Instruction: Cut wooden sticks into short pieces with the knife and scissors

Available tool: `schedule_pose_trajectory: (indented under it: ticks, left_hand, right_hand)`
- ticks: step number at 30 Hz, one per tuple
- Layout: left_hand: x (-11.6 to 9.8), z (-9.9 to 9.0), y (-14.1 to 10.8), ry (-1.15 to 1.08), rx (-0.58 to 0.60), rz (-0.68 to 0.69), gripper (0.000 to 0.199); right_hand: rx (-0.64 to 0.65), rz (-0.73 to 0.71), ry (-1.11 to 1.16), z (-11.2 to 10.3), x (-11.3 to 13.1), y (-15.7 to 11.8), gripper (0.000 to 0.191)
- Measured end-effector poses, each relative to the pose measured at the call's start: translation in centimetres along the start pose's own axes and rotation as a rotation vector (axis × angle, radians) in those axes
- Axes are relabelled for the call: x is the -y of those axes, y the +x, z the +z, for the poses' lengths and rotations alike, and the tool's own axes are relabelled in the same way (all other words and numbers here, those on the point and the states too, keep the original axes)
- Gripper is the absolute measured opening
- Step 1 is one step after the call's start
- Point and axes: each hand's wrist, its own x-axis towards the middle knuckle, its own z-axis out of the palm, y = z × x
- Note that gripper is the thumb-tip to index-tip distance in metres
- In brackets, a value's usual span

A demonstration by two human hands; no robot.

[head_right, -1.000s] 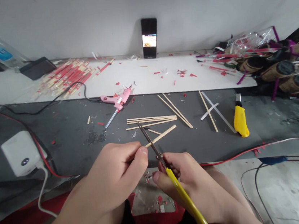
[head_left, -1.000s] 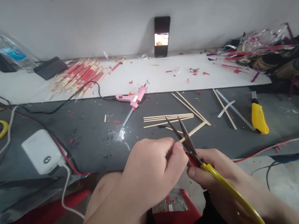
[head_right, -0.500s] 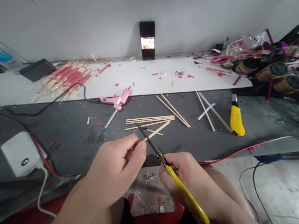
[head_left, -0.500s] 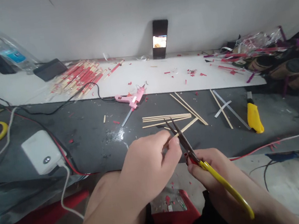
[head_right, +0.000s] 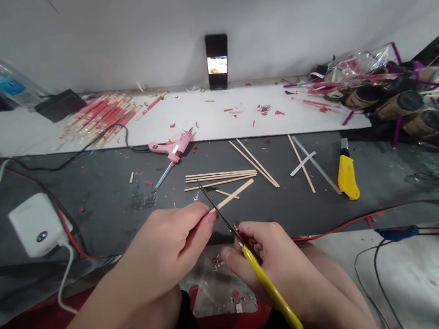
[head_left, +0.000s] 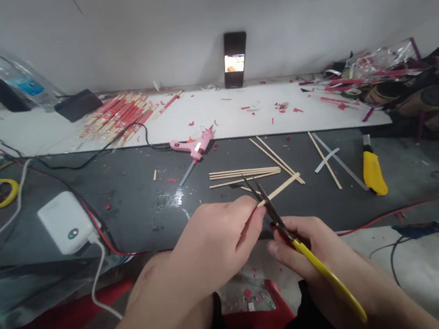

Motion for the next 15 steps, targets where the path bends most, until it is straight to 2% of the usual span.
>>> schedule_pose_trajectory:
  ticks: [4, 8, 13, 15]
  left_hand:
    - [-0.1, 0.6, 0.2, 0.095, -0.049, 0.031, 0.028]
    - [-0.1, 0.7, 0.2, 0.101, -0.064, 0.040, 0.029]
    - [-0.1, 0.7, 0.1, 0.077, -0.064, 0.006, 0.031]
    - [-0.2, 0.7, 0.0, 0.068, -0.062, -0.013, 0.031]
  right_hand:
    - [-0.001, 0.038, -0.071, -0.2, -0.3, -0.2, 0.053]
    - [0.002, 0.031, -0.087, -0.6, 0.4, -0.2, 0.050]
    - [0.118, -0.066, 0.017, -0.7, 0.5, 0.6, 0.041]
    - [0.124, -0.078, -0.002, -0.7, 0.0, 0.8, 0.040]
